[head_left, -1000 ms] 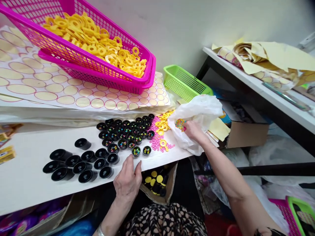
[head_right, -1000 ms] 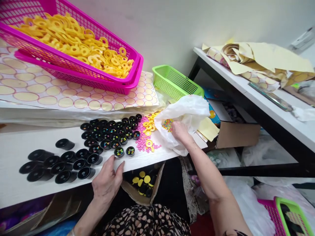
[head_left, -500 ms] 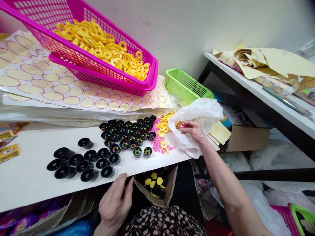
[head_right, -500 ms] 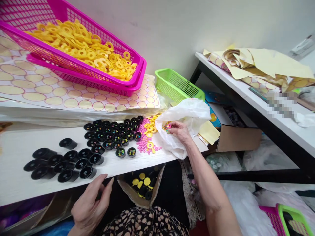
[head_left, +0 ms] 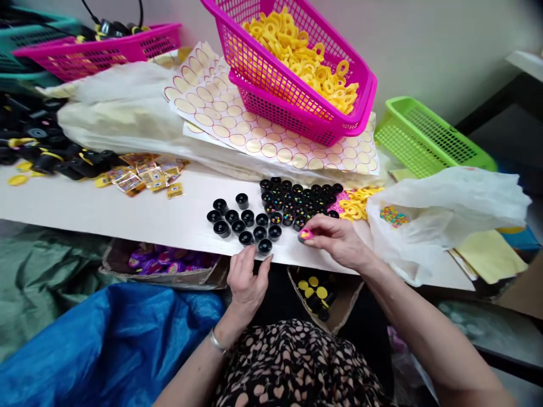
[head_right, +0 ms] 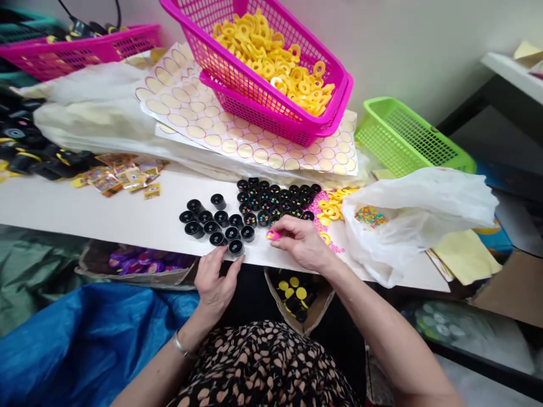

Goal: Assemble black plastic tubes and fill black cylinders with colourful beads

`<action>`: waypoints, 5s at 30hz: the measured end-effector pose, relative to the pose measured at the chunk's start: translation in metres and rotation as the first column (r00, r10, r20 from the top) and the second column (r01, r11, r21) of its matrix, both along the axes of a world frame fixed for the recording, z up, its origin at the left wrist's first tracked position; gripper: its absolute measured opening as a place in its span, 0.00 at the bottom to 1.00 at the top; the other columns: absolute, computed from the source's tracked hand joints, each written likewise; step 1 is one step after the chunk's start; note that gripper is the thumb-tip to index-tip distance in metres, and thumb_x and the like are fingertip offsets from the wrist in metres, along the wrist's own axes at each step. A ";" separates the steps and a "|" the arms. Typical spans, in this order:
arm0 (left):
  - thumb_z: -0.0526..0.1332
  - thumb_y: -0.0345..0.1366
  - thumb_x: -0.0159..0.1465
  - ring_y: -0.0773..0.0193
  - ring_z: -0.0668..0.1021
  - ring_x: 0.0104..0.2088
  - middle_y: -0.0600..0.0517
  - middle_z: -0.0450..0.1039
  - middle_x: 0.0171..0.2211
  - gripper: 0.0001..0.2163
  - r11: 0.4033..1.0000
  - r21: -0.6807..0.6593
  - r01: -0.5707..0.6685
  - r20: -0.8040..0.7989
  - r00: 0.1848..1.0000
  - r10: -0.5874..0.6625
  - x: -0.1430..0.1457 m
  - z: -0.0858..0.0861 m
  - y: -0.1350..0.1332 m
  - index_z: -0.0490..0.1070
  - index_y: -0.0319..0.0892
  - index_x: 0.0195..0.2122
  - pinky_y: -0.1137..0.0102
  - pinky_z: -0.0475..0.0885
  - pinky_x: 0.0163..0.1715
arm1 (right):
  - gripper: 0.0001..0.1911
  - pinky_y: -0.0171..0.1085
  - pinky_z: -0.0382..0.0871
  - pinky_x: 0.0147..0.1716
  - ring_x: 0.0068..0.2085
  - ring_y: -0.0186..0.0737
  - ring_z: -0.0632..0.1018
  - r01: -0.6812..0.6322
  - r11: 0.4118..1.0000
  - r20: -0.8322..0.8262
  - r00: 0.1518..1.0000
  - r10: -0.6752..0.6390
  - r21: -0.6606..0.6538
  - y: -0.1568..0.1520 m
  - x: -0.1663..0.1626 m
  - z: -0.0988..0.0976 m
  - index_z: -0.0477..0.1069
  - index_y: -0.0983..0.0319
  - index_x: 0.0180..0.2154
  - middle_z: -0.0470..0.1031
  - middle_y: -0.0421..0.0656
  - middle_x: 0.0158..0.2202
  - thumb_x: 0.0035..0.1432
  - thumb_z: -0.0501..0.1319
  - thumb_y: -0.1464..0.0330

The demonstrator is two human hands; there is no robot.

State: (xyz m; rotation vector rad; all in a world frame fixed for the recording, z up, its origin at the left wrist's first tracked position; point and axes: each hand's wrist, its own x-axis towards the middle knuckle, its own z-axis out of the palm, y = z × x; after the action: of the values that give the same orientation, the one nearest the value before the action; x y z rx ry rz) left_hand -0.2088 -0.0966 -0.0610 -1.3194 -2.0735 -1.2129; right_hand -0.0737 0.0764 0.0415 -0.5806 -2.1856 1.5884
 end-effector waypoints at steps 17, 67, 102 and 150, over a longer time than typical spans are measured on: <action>0.63 0.31 0.59 0.58 0.77 0.39 0.42 0.76 0.38 0.13 0.999 -0.029 0.029 0.063 0.998 -0.027 0.006 -0.001 0.011 0.69 0.36 0.46 0.65 0.73 0.41 | 0.09 0.39 0.56 0.31 0.39 0.44 0.67 -0.543 0.386 0.603 0.797 -0.044 0.746 -0.019 -0.068 0.010 0.73 0.64 0.34 0.70 0.50 0.37 0.57 0.54 0.74; 0.67 0.35 0.56 0.64 0.75 0.27 0.48 0.76 0.33 0.19 0.987 -0.012 0.162 -0.011 0.987 -0.162 0.017 -0.002 0.058 0.70 0.37 0.49 0.71 0.70 0.31 | 0.20 0.37 0.70 0.27 0.25 0.35 0.73 0.525 0.850 0.232 0.823 -0.518 0.034 0.157 0.139 -0.041 0.73 0.65 0.32 0.74 0.43 0.27 0.38 0.66 0.58; 0.61 0.33 0.60 0.62 0.77 0.33 0.48 0.76 0.35 0.10 0.977 -0.061 0.202 0.187 0.964 -0.187 0.029 -0.001 0.053 0.71 0.39 0.43 0.69 0.71 0.35 | 0.07 0.40 0.52 0.29 0.36 0.42 0.66 -0.473 0.339 0.524 0.849 -0.073 0.813 -0.017 -0.013 0.006 0.72 0.64 0.31 0.69 0.47 0.33 0.58 0.55 0.74; 0.64 0.29 0.58 0.69 0.76 0.26 0.41 0.73 0.44 0.13 0.986 0.061 0.153 -0.181 0.973 -0.140 0.033 -0.006 0.060 0.72 0.43 0.45 0.72 0.72 0.31 | 0.18 0.32 0.61 0.21 0.21 0.29 0.66 0.664 0.748 0.221 0.729 -0.648 0.003 0.130 0.126 -0.038 0.73 0.64 0.24 0.70 0.39 0.22 0.30 0.71 0.60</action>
State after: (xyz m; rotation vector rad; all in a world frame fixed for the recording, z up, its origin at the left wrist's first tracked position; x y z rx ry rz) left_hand -0.1761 -0.0363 -0.0675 -1.5095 -1.8186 -1.1748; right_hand 0.0527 0.2061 0.0031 -1.4236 -1.7305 1.2464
